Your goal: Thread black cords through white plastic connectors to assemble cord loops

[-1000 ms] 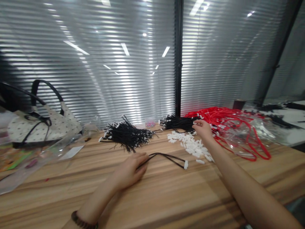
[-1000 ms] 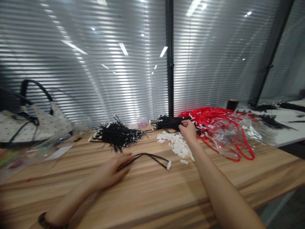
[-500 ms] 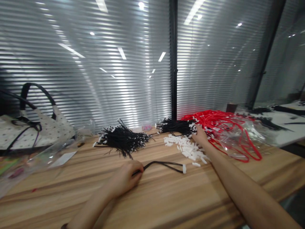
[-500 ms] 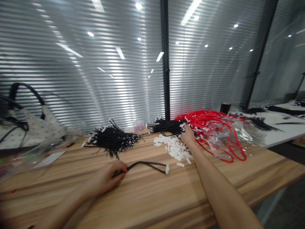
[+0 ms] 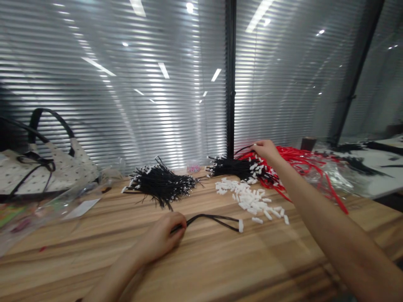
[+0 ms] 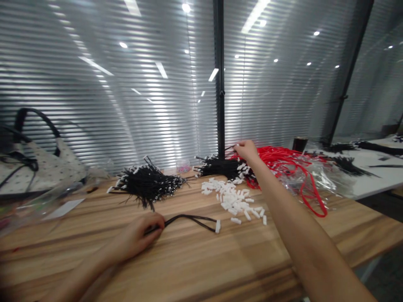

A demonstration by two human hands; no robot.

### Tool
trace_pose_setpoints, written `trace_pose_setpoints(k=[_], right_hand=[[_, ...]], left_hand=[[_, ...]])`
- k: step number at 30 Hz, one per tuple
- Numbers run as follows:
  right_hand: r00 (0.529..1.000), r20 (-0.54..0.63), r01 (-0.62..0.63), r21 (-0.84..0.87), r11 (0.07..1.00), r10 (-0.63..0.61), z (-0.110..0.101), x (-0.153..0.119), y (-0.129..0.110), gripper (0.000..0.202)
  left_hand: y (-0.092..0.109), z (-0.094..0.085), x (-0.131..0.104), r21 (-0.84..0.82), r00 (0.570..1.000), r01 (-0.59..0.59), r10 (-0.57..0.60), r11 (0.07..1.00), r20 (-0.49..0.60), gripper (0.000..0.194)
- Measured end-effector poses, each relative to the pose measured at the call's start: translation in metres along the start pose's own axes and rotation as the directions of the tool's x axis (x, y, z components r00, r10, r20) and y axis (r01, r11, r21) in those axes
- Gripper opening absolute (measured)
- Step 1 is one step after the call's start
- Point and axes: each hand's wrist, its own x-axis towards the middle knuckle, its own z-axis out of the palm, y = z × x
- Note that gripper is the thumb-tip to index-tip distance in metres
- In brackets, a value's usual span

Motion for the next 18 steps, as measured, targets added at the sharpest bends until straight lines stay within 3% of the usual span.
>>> trace_pose_setpoints(k=[3, 6, 9, 10, 12, 14, 16, 18], right_hand=[[0.999, 0.036, -0.033, 0.27, 0.962, 0.024, 0.004, 0.002, -0.044, 0.019], [0.981, 0.191, -0.092, 0.45, 0.888, 0.005, 0.01, -0.006, -0.08, 0.019], [0.927, 0.373, -0.185, 0.514, 0.838, -0.024, 0.018, -0.026, -0.099, 0.018], [0.899, 0.437, -0.224, 0.524, 0.822, -0.034, 0.021, -0.034, -0.1, 0.018], [0.808, 0.586, -0.346, 0.553, 0.758, -0.058, 0.027, -0.052, -0.096, 0.02], [0.739, 0.671, -0.468, 0.574, 0.671, -0.059, 0.031, -0.07, -0.082, 0.021], [0.716, 0.698, -0.542, 0.565, 0.621, -0.011, 0.032, -0.085, -0.063, 0.02], [0.731, 0.681, -0.565, 0.564, 0.603, 0.048, 0.028, -0.098, -0.04, 0.018]], left_hand=[[0.001, 0.0, -0.001, -0.001, 1.0, -0.007, 0.007, 1.0, -0.007, 0.016], [0.0, 0.004, -0.001, -0.048, 1.0, 0.009, -0.01, 0.999, -0.029, 0.015], [-0.002, 0.011, 0.004, -0.274, 0.971, 0.127, -0.176, 0.953, -0.163, 0.022], [-0.001, 0.012, 0.006, -0.4, 0.933, 0.172, -0.28, 0.9, -0.228, 0.036], [0.002, 0.011, 0.011, -0.672, 0.811, 0.214, -0.513, 0.709, -0.282, 0.057], [0.006, 0.004, 0.015, -0.89, 0.728, 0.136, -0.653, 0.435, -0.208, 0.062], [0.009, -0.007, 0.016, -0.982, 0.709, -0.038, -0.688, 0.185, -0.157, 0.052], [0.01, -0.018, 0.014, -0.994, 0.76, -0.1, -0.641, 0.043, -0.105, 0.038]])
